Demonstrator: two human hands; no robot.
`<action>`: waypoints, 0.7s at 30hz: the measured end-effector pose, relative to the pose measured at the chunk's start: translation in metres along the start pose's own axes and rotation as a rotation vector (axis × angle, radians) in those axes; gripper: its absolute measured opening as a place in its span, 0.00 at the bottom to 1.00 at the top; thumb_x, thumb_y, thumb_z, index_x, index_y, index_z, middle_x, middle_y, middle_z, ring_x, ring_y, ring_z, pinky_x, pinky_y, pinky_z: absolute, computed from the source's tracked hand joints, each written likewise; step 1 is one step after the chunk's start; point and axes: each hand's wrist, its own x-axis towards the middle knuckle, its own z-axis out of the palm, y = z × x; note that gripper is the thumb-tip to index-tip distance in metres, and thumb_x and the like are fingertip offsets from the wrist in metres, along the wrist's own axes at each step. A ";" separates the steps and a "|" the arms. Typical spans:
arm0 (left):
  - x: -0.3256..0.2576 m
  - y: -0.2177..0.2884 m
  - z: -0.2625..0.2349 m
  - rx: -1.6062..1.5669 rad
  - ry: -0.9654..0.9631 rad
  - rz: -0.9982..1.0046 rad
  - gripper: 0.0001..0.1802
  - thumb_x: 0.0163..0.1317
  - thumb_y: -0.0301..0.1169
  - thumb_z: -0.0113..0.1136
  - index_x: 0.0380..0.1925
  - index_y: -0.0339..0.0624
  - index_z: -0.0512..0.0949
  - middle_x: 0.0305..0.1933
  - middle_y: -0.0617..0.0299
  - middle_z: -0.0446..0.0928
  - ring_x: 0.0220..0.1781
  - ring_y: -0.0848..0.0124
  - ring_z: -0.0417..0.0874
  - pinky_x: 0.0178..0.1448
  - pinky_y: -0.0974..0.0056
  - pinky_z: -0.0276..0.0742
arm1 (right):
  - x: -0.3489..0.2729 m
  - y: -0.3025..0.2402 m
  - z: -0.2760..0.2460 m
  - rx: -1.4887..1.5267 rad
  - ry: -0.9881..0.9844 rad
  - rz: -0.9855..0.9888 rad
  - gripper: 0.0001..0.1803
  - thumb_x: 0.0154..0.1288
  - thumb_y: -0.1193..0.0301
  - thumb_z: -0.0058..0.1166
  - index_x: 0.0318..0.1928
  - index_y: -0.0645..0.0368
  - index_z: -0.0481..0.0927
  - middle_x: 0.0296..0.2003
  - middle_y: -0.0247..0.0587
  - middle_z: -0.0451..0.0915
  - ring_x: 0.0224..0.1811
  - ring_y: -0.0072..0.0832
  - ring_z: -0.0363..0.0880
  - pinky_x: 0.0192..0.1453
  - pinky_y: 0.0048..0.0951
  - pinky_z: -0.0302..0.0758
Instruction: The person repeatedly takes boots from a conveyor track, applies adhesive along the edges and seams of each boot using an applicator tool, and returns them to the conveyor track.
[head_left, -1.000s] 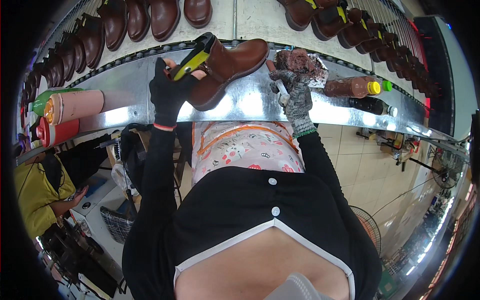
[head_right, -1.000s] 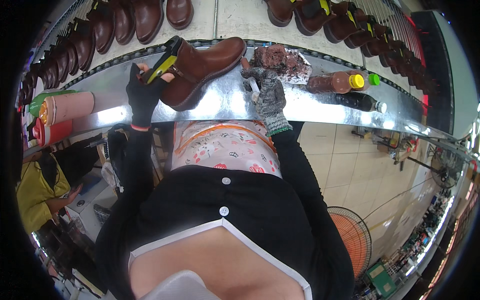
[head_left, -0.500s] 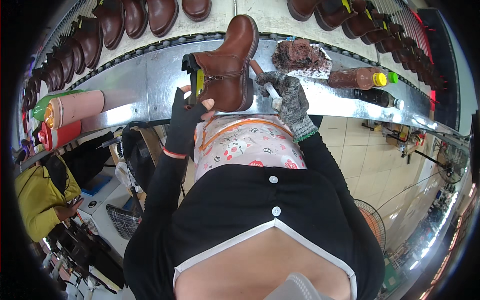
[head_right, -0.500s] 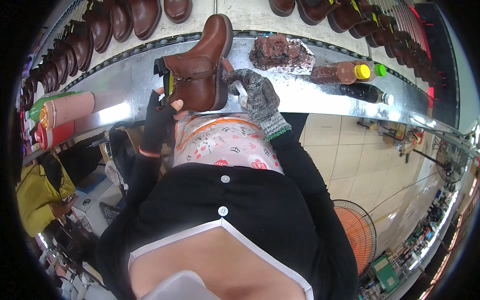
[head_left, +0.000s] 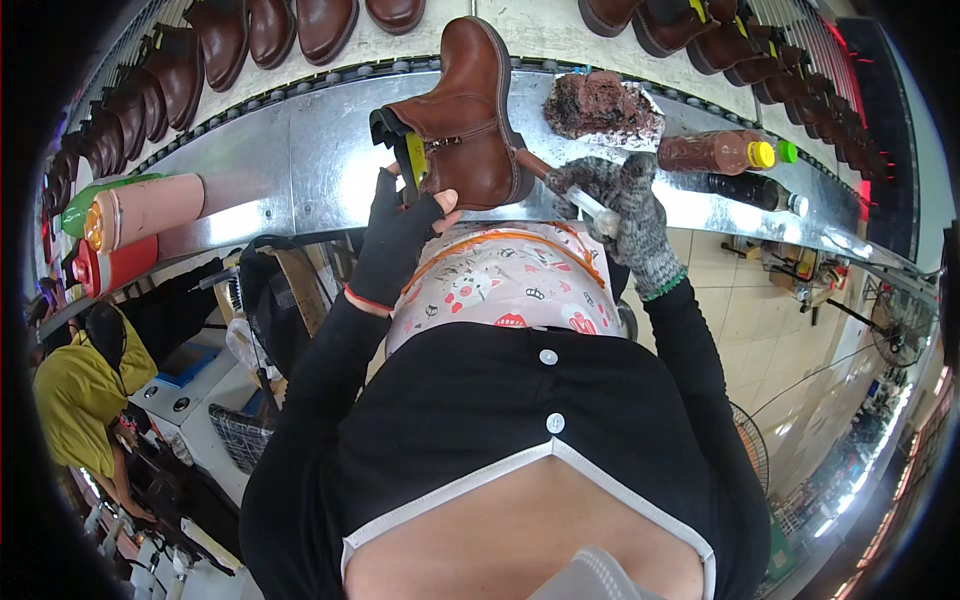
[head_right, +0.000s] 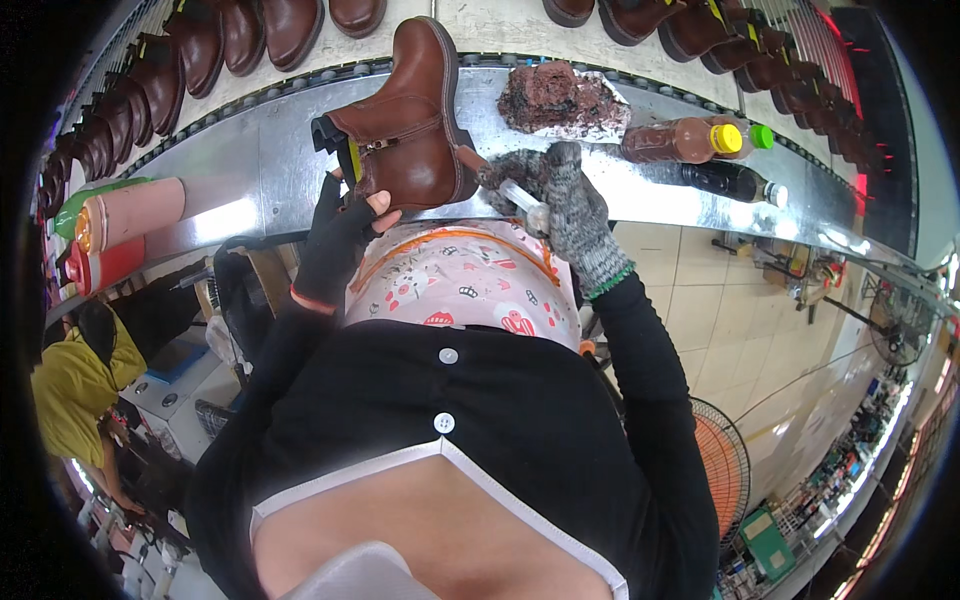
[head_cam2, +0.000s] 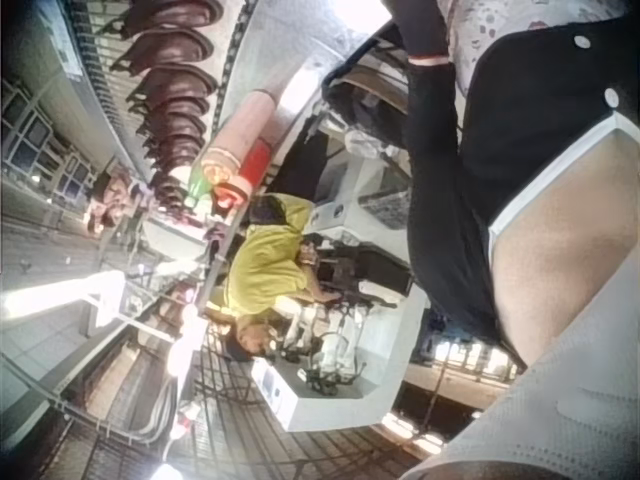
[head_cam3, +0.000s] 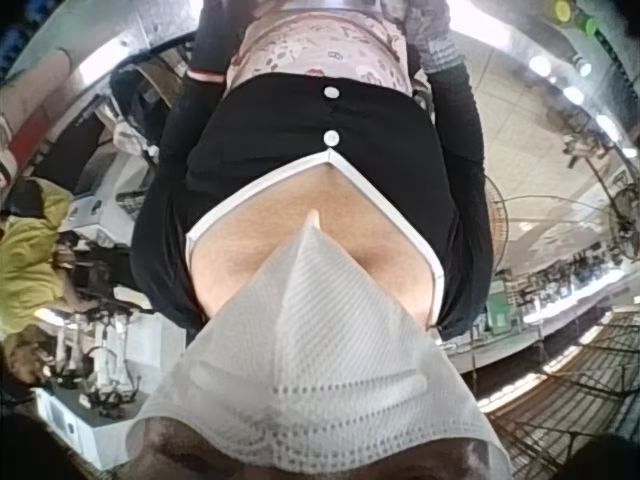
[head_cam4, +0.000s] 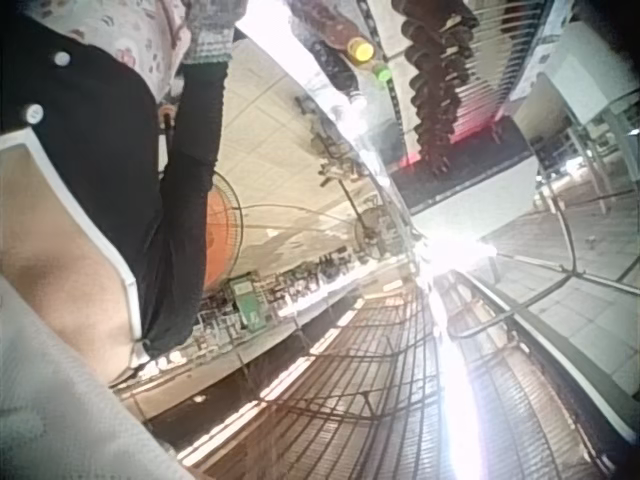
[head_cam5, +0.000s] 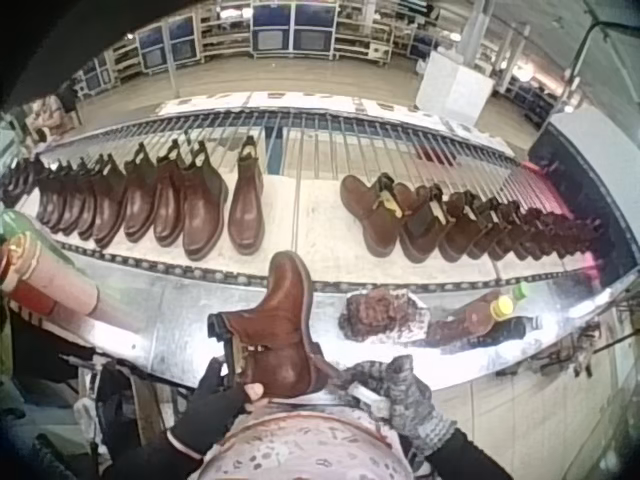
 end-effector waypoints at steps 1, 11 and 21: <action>0.000 0.000 0.001 -0.002 -0.001 0.000 0.29 0.56 0.27 0.59 0.57 0.44 0.60 0.46 0.61 0.70 0.45 0.74 0.76 0.50 0.66 0.79 | -0.004 0.001 -0.001 -0.008 -0.006 -0.013 0.46 0.61 0.33 0.24 0.46 0.65 0.76 0.37 0.41 0.79 0.36 0.23 0.75 0.41 0.21 0.71; 0.004 0.004 0.013 -0.181 -0.002 0.030 0.23 0.59 0.27 0.57 0.54 0.42 0.63 0.48 0.60 0.71 0.46 0.73 0.76 0.48 0.70 0.80 | -0.041 0.001 0.006 -0.360 -0.086 -0.206 0.37 0.59 0.42 0.45 0.46 0.69 0.74 0.42 0.45 0.77 0.45 0.30 0.76 0.56 0.30 0.69; 0.015 0.010 0.013 -0.406 -0.036 0.014 0.19 0.57 0.28 0.60 0.46 0.38 0.66 0.46 0.57 0.71 0.46 0.69 0.77 0.49 0.67 0.81 | -0.056 0.008 0.021 -0.548 0.091 -0.271 0.18 0.46 0.72 0.46 0.41 0.61 0.79 0.40 0.47 0.80 0.43 0.39 0.81 0.50 0.32 0.74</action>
